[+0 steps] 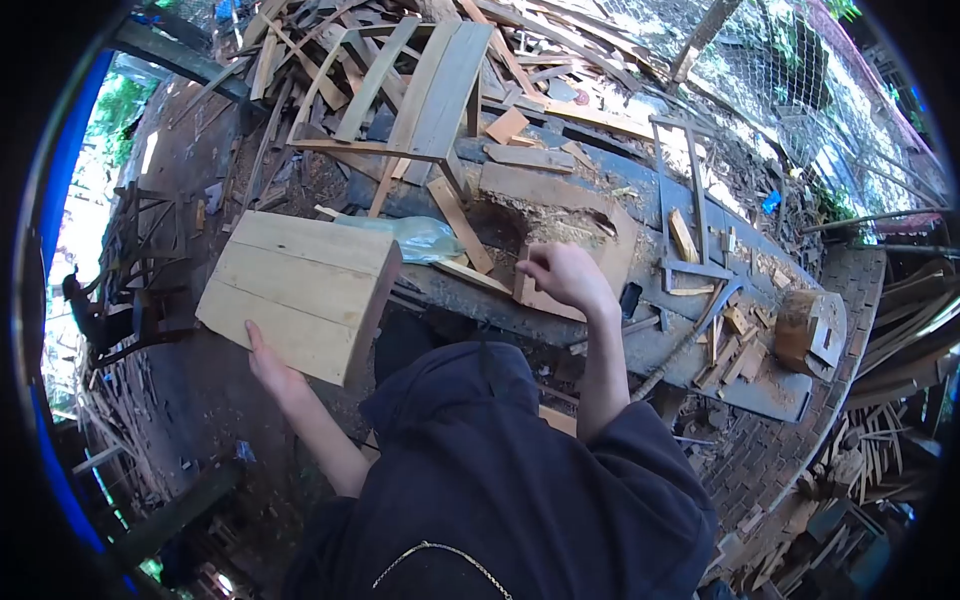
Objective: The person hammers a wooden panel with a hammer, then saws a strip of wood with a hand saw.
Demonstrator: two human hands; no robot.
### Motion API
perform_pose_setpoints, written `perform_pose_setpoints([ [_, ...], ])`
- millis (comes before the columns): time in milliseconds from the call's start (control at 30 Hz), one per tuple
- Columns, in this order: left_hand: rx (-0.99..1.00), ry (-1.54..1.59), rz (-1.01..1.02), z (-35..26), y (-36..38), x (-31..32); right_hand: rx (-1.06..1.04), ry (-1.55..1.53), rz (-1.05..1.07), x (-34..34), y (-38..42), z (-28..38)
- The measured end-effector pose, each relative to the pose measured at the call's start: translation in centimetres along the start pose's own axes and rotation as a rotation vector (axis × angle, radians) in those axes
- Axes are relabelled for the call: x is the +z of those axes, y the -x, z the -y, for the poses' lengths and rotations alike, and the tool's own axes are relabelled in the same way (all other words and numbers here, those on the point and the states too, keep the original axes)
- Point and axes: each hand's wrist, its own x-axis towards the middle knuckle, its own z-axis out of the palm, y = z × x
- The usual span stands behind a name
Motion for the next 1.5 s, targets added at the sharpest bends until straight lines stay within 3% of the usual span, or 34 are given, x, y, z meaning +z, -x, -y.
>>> perform_pose_setpoints([
  [67,-0.158,0.082,0.004,-0.1,-0.7,-0.1,0.069,-0.028,-0.075,0.0,0.5,-1.4],
  [133,-0.156,0.096,0.015,1.4,-2.9,-2.0,0.157,-0.064,-0.148,0.2,0.6,-2.6],
  [233,-0.265,0.109,0.071,2.4,-4.1,-2.3,0.217,0.131,-0.17,1.0,1.2,-3.9],
  [267,-0.314,0.125,0.069,2.2,-4.1,-2.0,0.214,0.156,-0.101,0.6,1.6,-2.7],
  [333,-0.287,0.119,0.138,4.9,-7.2,-3.5,0.124,0.169,-0.186,2.4,1.9,-1.9],
  [467,-0.288,0.115,-0.06,9.9,-11.4,-5.3,0.067,0.05,-0.255,4.2,3.9,3.2],
  [767,-0.398,0.206,-0.206,13.8,-16.5,-9.9,0.119,0.02,-0.181,12.7,8.7,7.5],
  [867,-0.468,0.284,-0.11,16.2,-20.8,-14.1,0.184,0.018,-0.181,16.3,11.2,8.9],
  [1100,-0.602,0.225,-0.09,16.4,-24.4,-19.6,0.267,0.014,-0.063,27.6,17.1,12.8],
  [1333,-0.769,0.194,-0.034,17.2,-27.0,-20.2,0.346,-0.142,-0.089,35.4,23.1,16.1],
  [1500,-0.7,0.172,-0.027,17.9,-27.6,-19.6,0.465,-0.222,-0.16,37.0,26.0,16.9],
])
